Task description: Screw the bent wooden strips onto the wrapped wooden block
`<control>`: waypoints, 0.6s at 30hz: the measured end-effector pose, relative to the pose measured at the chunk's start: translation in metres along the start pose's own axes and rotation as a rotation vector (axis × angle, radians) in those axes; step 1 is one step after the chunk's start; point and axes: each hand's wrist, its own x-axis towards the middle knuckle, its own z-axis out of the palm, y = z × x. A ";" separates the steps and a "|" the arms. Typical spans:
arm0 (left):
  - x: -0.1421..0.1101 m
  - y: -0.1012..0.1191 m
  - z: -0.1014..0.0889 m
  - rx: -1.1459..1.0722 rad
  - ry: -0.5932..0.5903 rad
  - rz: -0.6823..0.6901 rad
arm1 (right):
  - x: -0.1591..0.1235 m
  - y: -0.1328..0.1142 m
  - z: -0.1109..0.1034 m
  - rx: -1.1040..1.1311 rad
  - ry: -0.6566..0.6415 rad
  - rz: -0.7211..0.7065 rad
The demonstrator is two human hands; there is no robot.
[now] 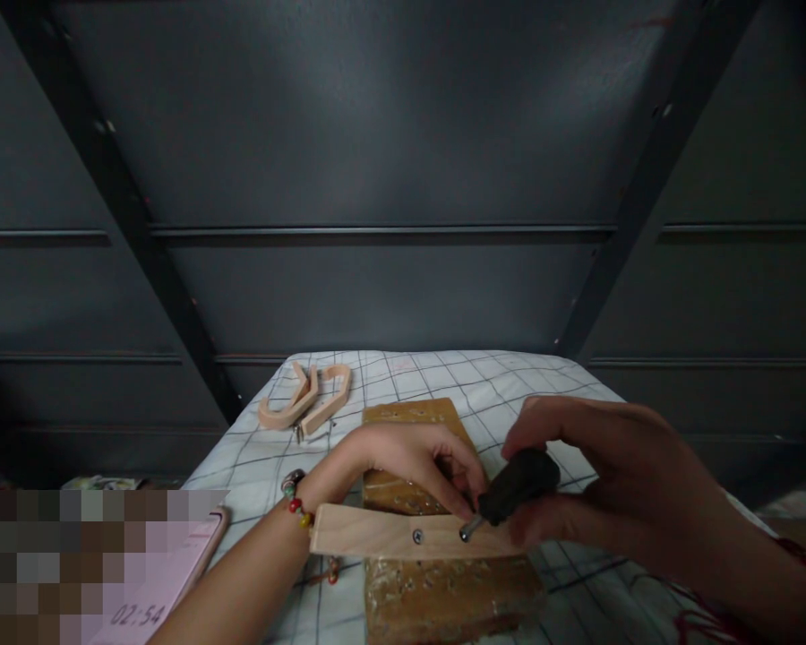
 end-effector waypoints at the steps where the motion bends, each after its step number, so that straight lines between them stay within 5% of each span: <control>1: -0.001 0.001 0.000 -0.003 0.003 -0.006 | 0.000 -0.001 0.001 -0.022 0.026 0.004; 11: 0.000 0.002 0.000 -0.083 0.019 -0.041 | 0.000 -0.002 0.010 -0.052 0.119 0.106; 18: 0.000 0.003 0.001 -0.061 -0.019 -0.022 | 0.002 0.003 0.010 0.053 0.114 -0.002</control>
